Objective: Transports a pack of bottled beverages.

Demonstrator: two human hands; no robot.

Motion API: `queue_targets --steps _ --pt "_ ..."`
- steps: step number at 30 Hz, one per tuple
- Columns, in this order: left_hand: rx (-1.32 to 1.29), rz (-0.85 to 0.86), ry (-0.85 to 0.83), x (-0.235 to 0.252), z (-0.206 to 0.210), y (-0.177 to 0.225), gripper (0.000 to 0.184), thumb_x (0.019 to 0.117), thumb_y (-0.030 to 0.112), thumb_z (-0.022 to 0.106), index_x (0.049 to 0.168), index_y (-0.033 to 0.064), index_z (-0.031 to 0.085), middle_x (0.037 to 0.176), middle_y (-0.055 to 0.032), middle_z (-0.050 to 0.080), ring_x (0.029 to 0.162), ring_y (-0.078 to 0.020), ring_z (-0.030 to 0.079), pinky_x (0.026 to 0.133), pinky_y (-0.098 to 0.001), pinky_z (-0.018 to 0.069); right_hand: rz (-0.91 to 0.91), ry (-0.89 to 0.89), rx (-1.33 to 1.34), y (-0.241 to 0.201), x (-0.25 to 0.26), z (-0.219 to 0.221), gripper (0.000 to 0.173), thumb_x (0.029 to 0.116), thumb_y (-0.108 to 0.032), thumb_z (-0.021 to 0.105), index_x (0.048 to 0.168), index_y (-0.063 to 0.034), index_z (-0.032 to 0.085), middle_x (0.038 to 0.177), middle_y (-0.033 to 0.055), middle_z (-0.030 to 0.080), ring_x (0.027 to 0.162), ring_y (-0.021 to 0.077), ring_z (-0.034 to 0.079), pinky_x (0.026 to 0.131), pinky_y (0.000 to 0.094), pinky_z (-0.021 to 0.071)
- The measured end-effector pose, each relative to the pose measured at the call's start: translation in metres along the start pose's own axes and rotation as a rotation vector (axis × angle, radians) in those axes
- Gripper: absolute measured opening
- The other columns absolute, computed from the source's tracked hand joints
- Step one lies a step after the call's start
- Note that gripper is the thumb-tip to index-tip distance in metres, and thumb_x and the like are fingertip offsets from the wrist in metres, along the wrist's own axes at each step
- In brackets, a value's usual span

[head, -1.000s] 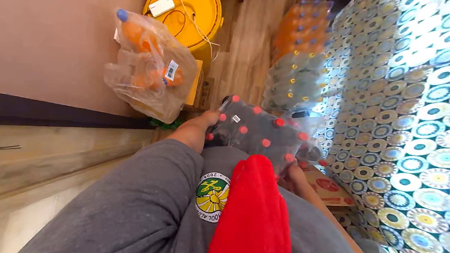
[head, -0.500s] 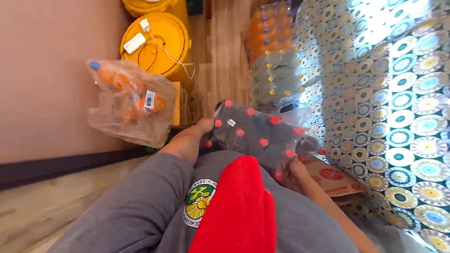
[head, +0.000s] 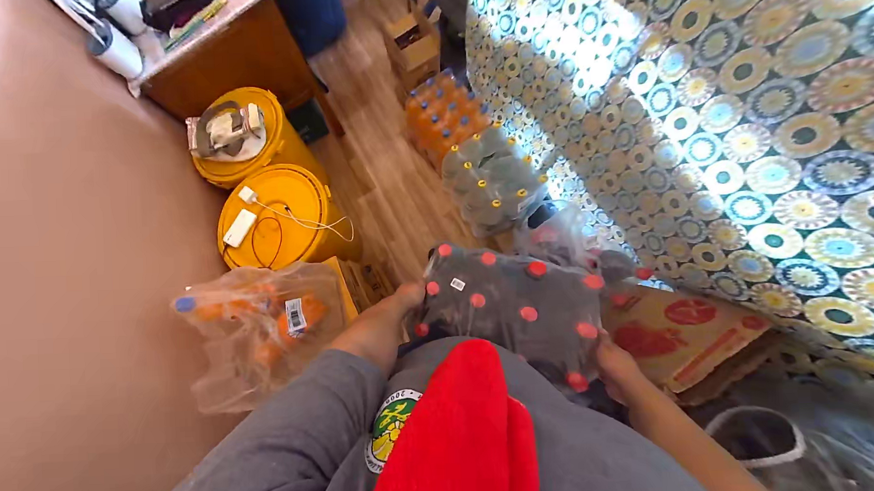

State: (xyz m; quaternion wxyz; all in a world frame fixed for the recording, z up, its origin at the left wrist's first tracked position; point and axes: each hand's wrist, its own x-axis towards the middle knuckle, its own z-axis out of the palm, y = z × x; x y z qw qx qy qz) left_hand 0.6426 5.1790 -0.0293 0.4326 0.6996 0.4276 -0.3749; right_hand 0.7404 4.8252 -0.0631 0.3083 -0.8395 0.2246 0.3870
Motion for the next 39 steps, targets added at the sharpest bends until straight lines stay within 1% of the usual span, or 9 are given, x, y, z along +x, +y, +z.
queue_targets --steps 9,13,16,20,24,28,31,36,39 --pt "0.172 0.052 -0.009 -0.005 -0.022 0.007 0.073 0.1123 0.047 0.012 0.138 -0.0074 0.053 0.143 -0.0285 0.052 0.133 -0.0368 0.052 0.11 -0.0523 0.0399 0.013 -0.005 -0.06 -0.003 -0.026 0.02 0.068 0.1139 -0.042 0.015 0.144 0.0087 0.048 0.146 0.0327 0.05 0.138 0.0439 0.049 0.112 0.0597 0.0371" --pt "0.332 0.098 -0.003 0.013 -0.019 -0.014 0.072 0.1123 0.047 0.012 0.137 -0.0078 0.053 0.137 -0.0317 0.056 0.129 -0.0434 0.055 0.107 -0.0594 0.0425 0.006 -0.078 -0.104 -0.003 -0.03 0.026 0.051 0.1148 -0.028 0.027 0.146 0.0076 0.046 0.146 0.0316 0.05 0.137 0.0415 0.049 0.114 0.056 0.0372" --pt "0.255 0.031 0.067 0.029 -0.019 -0.023 0.074 0.1117 0.05 0.016 0.133 -0.0071 0.057 0.136 -0.0302 0.056 0.127 -0.0404 0.056 0.107 -0.0554 0.0428 -0.06 -0.013 -0.063 0.021 -0.003 0.04 0.05 0.1138 -0.029 0.034 0.147 0.0056 0.048 0.143 0.034 0.053 0.136 0.0494 0.049 0.113 0.0664 0.0363" --pt "0.211 0.012 0.099 0.037 -0.021 -0.028 0.079 0.1106 0.053 0.014 0.13 -0.0087 0.059 0.134 -0.0303 0.057 0.126 -0.0399 0.056 0.106 -0.0544 0.0438 0.0 -0.01 0.108 0.02 -0.007 0.048 0.073 0.1128 -0.047 0.015 0.139 0.0092 0.054 0.142 0.0346 0.053 0.137 0.0488 0.049 0.112 0.0665 0.0358" --pt "0.209 0.002 0.103 0.045 -0.026 -0.032 0.079 0.1103 0.054 0.013 0.129 -0.0074 0.06 0.134 -0.0295 0.058 0.126 -0.0392 0.056 0.106 -0.0548 0.0441 -0.014 -0.027 -0.022 0.02 0.001 0.056 0.07 0.1136 -0.042 0.014 0.14 0.0093 0.053 0.143 0.0346 0.052 0.138 0.049 0.048 0.113 0.0666 0.0355" --pt "0.185 -0.015 0.097 0.051 -0.029 -0.034 0.08 0.1101 0.055 0.013 0.128 -0.0072 0.061 0.131 -0.0292 0.06 0.122 -0.0383 0.058 0.104 -0.0537 0.0454 -0.026 -0.063 -0.138 0.013 0.001 0.056 0.056 0.1147 -0.032 0.025 0.144 0.0097 0.048 0.144 0.0354 0.051 0.138 0.05 0.047 0.112 0.0666 0.0357" --pt "0.205 -0.023 0.069 0.051 -0.032 -0.034 0.079 0.1104 0.053 0.012 0.129 -0.0071 0.06 0.132 -0.0293 0.059 0.123 -0.0381 0.058 0.105 -0.0532 0.0447 -0.013 -0.03 -0.108 0.012 0.004 0.06 0.063 0.1147 -0.036 0.018 0.141 0.0107 0.05 0.142 0.036 0.052 0.137 0.0508 0.048 0.111 0.0673 0.036" --pt "0.247 -0.023 0.017 0.046 -0.04 -0.029 0.081 0.1103 0.052 0.009 0.133 -0.0096 0.056 0.138 -0.0316 0.054 0.13 -0.0412 0.054 0.109 -0.0559 0.0407 -0.056 -0.105 -0.302 -0.014 -0.017 0.048 0.049 0.1123 -0.021 0.04 0.153 0.0073 0.037 0.146 0.0361 0.048 0.139 0.0506 0.046 0.113 0.0655 0.0356" --pt "0.209 -0.033 0.02 0.044 -0.043 -0.029 0.082 0.1098 0.054 0.008 0.133 -0.0087 0.057 0.136 -0.0315 0.055 0.126 -0.0411 0.056 0.106 -0.0565 0.0422 -0.008 -0.161 -0.401 -0.024 -0.013 0.049 0.06 0.104 -0.014 0.058 0.155 0.0059 0.033 0.149 0.0332 0.047 0.141 0.0458 0.045 0.114 0.0596 0.0368"
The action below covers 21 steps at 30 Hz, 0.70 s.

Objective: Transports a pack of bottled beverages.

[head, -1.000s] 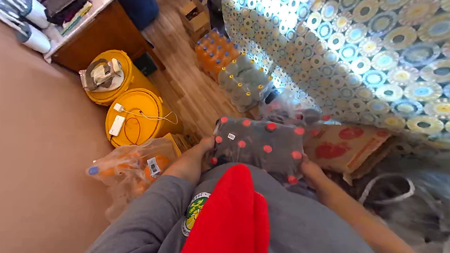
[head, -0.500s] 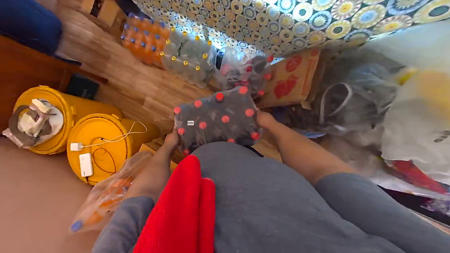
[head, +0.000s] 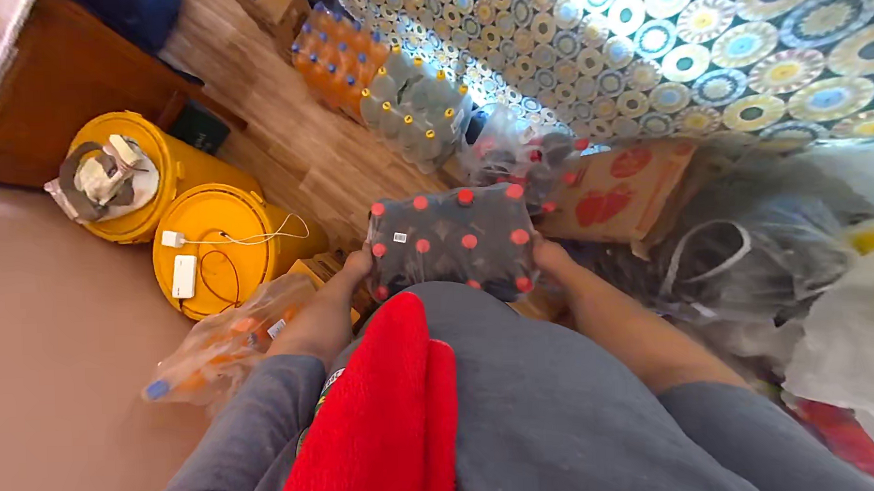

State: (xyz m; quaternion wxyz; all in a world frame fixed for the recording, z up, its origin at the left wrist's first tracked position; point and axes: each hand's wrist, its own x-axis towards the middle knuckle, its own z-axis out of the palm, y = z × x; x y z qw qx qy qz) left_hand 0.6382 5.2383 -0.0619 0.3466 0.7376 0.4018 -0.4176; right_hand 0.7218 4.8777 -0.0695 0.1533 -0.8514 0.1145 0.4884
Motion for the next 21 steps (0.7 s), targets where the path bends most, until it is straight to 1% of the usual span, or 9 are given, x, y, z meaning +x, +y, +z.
queue_targets --steps 2,4,6,8,11,14,16,18,21 --pt "-0.052 -0.015 0.012 0.002 0.0 -0.002 0.083 0.1093 0.055 0.009 0.132 -0.0075 0.057 0.133 -0.0309 0.057 0.121 -0.0404 0.057 0.102 -0.0567 0.0439 -0.004 -0.013 -0.035 -0.001 0.006 -0.001 0.057 0.1054 -0.018 0.057 0.153 0.0061 0.036 0.149 0.0323 0.047 0.141 0.0445 0.045 0.115 0.059 0.0363" --pt "-0.087 -0.019 0.012 0.006 0.001 -0.005 0.083 0.1092 0.056 0.01 0.131 -0.008 0.058 0.133 -0.0316 0.057 0.123 -0.0417 0.057 0.103 -0.0581 0.0436 -0.023 0.005 0.011 0.001 0.01 0.0 0.053 0.1069 -0.019 0.054 0.152 0.0057 0.039 0.148 0.0324 0.049 0.14 0.0447 0.046 0.114 0.0595 0.0366" --pt "-0.094 -0.015 0.005 0.008 0.001 -0.007 0.083 0.1094 0.055 0.009 0.132 -0.0087 0.057 0.133 -0.0318 0.057 0.124 -0.0419 0.056 0.104 -0.0576 0.0432 -0.026 0.024 0.125 -0.002 0.003 -0.002 0.048 0.1135 -0.024 0.036 0.148 0.008 0.043 0.147 0.034 0.048 0.14 0.0453 0.046 0.115 0.0596 0.0352" --pt "-0.1 -0.019 0.006 0.007 0.001 -0.007 0.083 0.1094 0.055 0.009 0.131 -0.0089 0.057 0.133 -0.0321 0.056 0.124 -0.0418 0.056 0.104 -0.0571 0.0429 -0.006 0.034 0.215 -0.003 0.002 -0.001 0.054 0.1149 -0.031 0.025 0.146 0.0082 0.045 0.146 0.0338 0.049 0.139 0.0445 0.048 0.114 0.0597 0.0362" --pt "-0.107 -0.021 0.011 0.004 0.002 -0.004 0.083 0.1093 0.056 0.01 0.13 -0.009 0.058 0.133 -0.0317 0.057 0.124 -0.0415 0.056 0.104 -0.0571 0.0427 -0.012 0.049 0.216 0.001 0.012 0.003 0.051 0.1142 -0.03 0.031 0.146 0.0063 0.046 0.144 0.0322 0.052 0.136 0.0437 0.051 0.111 0.0596 0.0395" --pt "-0.104 -0.029 0.009 0.0 0.002 -0.001 0.082 0.1097 0.054 0.01 0.131 -0.0083 0.058 0.134 -0.0308 0.056 0.125 -0.0407 0.056 0.105 -0.0567 0.0426 -0.017 -0.001 0.108 -0.01 -0.005 -0.01 0.05 0.1142 -0.025 0.032 0.152 0.0068 0.037 0.15 0.033 0.046 0.142 0.044 0.045 0.116 0.0581 0.0345" --pt "-0.107 -0.039 0.016 0.0 0.004 0.0 0.081 0.1097 0.055 0.011 0.131 -0.0078 0.058 0.136 -0.0307 0.056 0.127 -0.041 0.055 0.106 -0.0576 0.042 0.001 0.021 0.153 -0.007 -0.004 -0.007 0.052 0.1147 -0.028 0.027 0.15 0.0074 0.04 0.149 0.0327 0.047 0.141 0.0433 0.046 0.115 0.0579 0.0354" --pt "-0.101 -0.032 0.007 0.0 0.004 0.002 0.082 0.1098 0.054 0.011 0.133 -0.0084 0.057 0.138 -0.031 0.055 0.13 -0.0415 0.053 0.108 -0.058 0.0409 0.02 0.05 0.233 -0.003 0.001 -0.004 0.061 0.1147 -0.035 0.018 0.146 0.0085 0.045 0.147 0.033 0.048 0.141 0.0431 0.046 0.115 0.0576 0.036" --pt "-0.105 -0.012 0.009 0.002 0.006 0.002 0.082 0.1097 0.055 0.011 0.131 -0.0079 0.059 0.135 -0.0307 0.057 0.127 -0.0405 0.056 0.106 -0.0568 0.0429 0.018 0.044 0.218 -0.003 0.001 -0.007 0.064 0.1145 -0.036 0.014 0.146 0.0099 0.045 0.148 0.0336 0.047 0.142 0.0429 0.045 0.115 0.057 0.0351"
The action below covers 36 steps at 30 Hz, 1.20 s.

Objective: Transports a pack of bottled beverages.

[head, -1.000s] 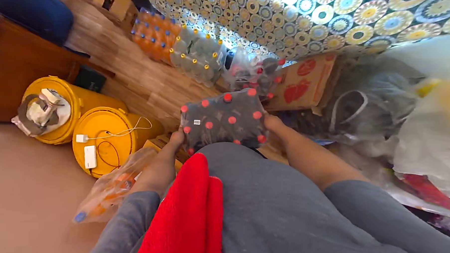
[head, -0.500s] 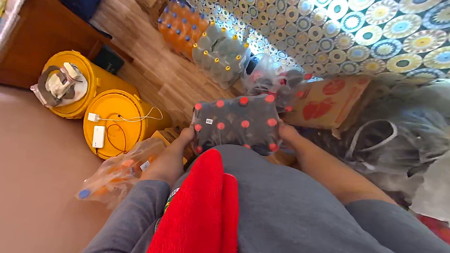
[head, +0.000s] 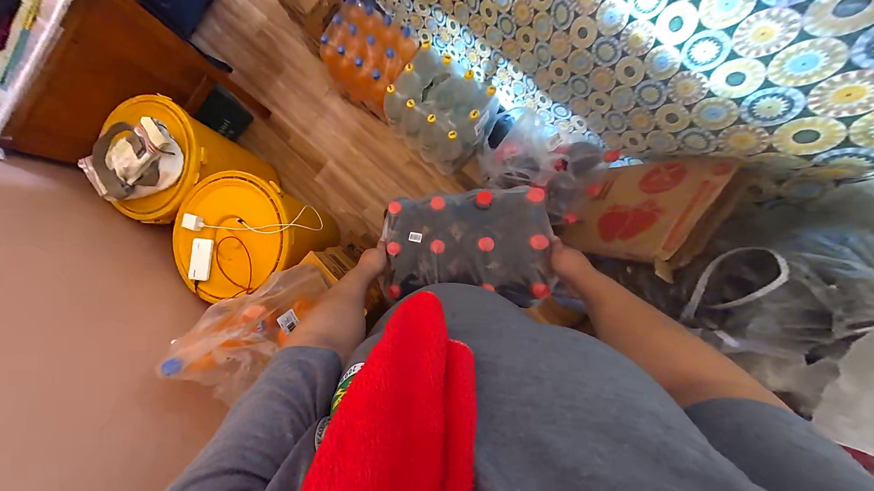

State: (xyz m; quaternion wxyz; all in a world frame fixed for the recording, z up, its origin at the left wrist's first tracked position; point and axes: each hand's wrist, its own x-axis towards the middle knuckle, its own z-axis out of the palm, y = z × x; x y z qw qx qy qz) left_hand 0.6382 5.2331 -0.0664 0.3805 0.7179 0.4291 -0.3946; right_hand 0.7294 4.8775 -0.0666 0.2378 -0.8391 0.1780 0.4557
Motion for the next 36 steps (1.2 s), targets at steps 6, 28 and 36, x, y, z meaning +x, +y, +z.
queue_targets --steps 6,28,36 --pt "0.01 -0.007 -0.004 -0.007 0.002 0.009 0.082 0.1097 0.055 0.009 0.131 -0.0075 0.059 0.134 -0.0312 0.057 0.125 -0.042 0.056 0.104 -0.0587 0.0434 0.0 0.023 0.028 0.008 0.005 -0.001 0.066 0.1142 -0.039 0.014 0.145 0.01 0.046 0.148 0.0341 0.047 0.141 0.0435 0.045 0.115 0.0586 0.0351" --pt "-0.02 0.019 0.01 -0.003 0.001 0.017 0.085 0.1085 0.057 0.008 0.128 -0.0074 0.06 0.128 -0.0302 0.059 0.116 -0.0388 0.059 0.099 -0.0548 0.0461 0.029 0.018 0.081 -0.001 0.011 -0.018 0.067 0.1139 -0.041 0.014 0.144 0.0074 0.048 0.149 0.0305 0.048 0.141 0.0409 0.046 0.114 0.0575 0.0367" --pt "0.006 0.104 0.011 -0.007 -0.029 0.019 0.084 0.1094 0.055 0.008 0.132 -0.0097 0.057 0.137 -0.0338 0.054 0.129 -0.0446 0.054 0.106 -0.0613 0.0414 -0.008 0.09 0.14 -0.02 -0.001 -0.013 0.072 0.113 -0.045 0.013 0.143 0.0085 0.049 0.147 0.0319 0.049 0.139 0.0421 0.047 0.113 0.058 0.0376"
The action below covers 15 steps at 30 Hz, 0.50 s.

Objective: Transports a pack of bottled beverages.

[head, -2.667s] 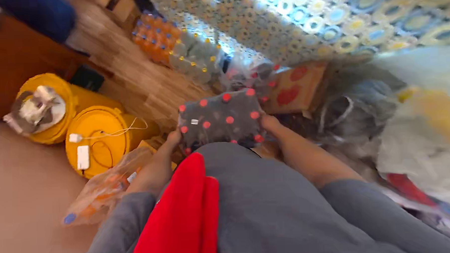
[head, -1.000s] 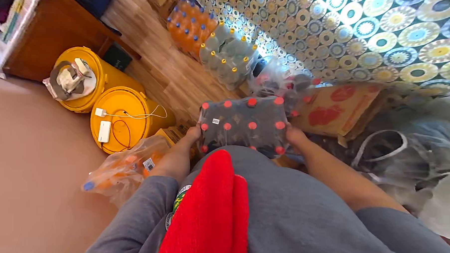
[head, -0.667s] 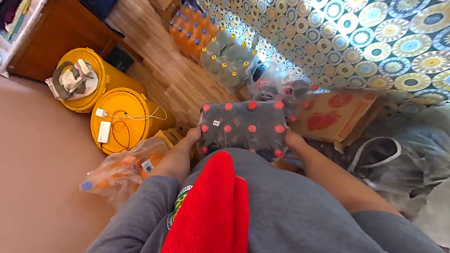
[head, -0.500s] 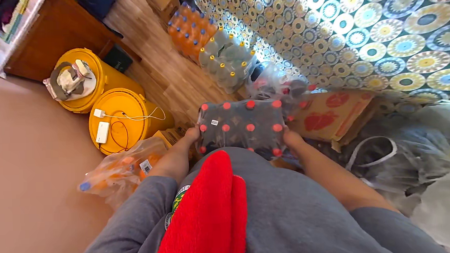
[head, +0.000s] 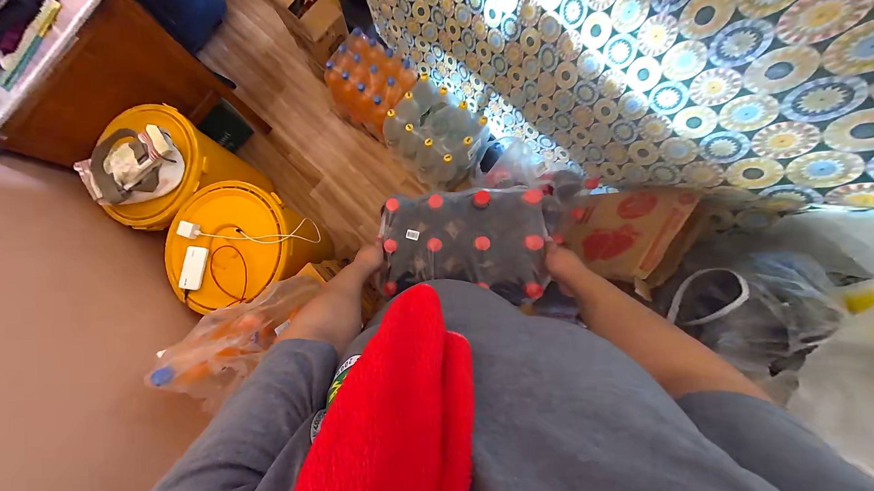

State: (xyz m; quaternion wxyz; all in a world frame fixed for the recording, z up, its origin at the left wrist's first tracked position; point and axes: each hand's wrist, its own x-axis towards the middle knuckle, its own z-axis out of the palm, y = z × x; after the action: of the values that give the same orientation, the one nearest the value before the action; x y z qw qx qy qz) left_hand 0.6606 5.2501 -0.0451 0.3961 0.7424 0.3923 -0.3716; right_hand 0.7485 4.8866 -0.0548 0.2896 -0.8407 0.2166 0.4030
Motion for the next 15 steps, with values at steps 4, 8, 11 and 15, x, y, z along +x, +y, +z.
queue_targets --steps 4,8,11,15 --pt "-0.001 0.003 0.005 -0.003 -0.023 0.0 0.083 0.1093 0.055 0.008 0.133 -0.008 0.057 0.137 -0.0323 0.054 0.129 -0.043 0.054 0.105 -0.0607 0.0416 -0.012 0.052 0.056 -0.025 -0.014 0.007 0.074 0.1125 -0.048 0.012 0.143 0.0089 0.049 0.145 0.0325 0.05 0.136 0.0422 0.05 0.111 0.0581 0.0395" --pt "0.015 0.034 -0.006 -0.004 -0.046 -0.003 0.082 0.1101 0.052 0.006 0.134 -0.0089 0.056 0.14 -0.0324 0.054 0.132 -0.0433 0.052 0.107 -0.0607 0.0404 -0.048 0.081 -0.008 -0.064 -0.031 0.008 0.074 0.1126 -0.048 0.012 0.143 0.0089 0.048 0.146 0.0325 0.05 0.138 0.042 0.049 0.113 0.0573 0.039" --pt "-0.017 0.06 0.008 0.006 -0.066 -0.007 0.082 0.1104 0.051 0.006 0.134 -0.0097 0.055 0.139 -0.0332 0.053 0.132 -0.044 0.052 0.108 -0.0607 0.0397 -0.084 0.099 -0.095 -0.105 -0.053 0.007 0.072 0.1135 -0.043 0.012 0.141 0.0104 0.05 0.145 0.0337 0.051 0.138 0.0425 0.048 0.114 0.0565 0.0363" --pt "-0.086 0.086 0.024 0.027 -0.088 -0.002 0.077 0.1115 0.048 0.008 0.136 -0.0084 0.054 0.14 -0.0325 0.053 0.132 -0.0437 0.051 0.108 -0.0606 0.0395 -0.106 0.084 -0.044 -0.133 -0.042 0.011 0.071 0.1136 -0.044 0.013 0.142 0.0108 0.049 0.143 0.034 0.051 0.135 0.0429 0.05 0.112 0.057 0.0381"
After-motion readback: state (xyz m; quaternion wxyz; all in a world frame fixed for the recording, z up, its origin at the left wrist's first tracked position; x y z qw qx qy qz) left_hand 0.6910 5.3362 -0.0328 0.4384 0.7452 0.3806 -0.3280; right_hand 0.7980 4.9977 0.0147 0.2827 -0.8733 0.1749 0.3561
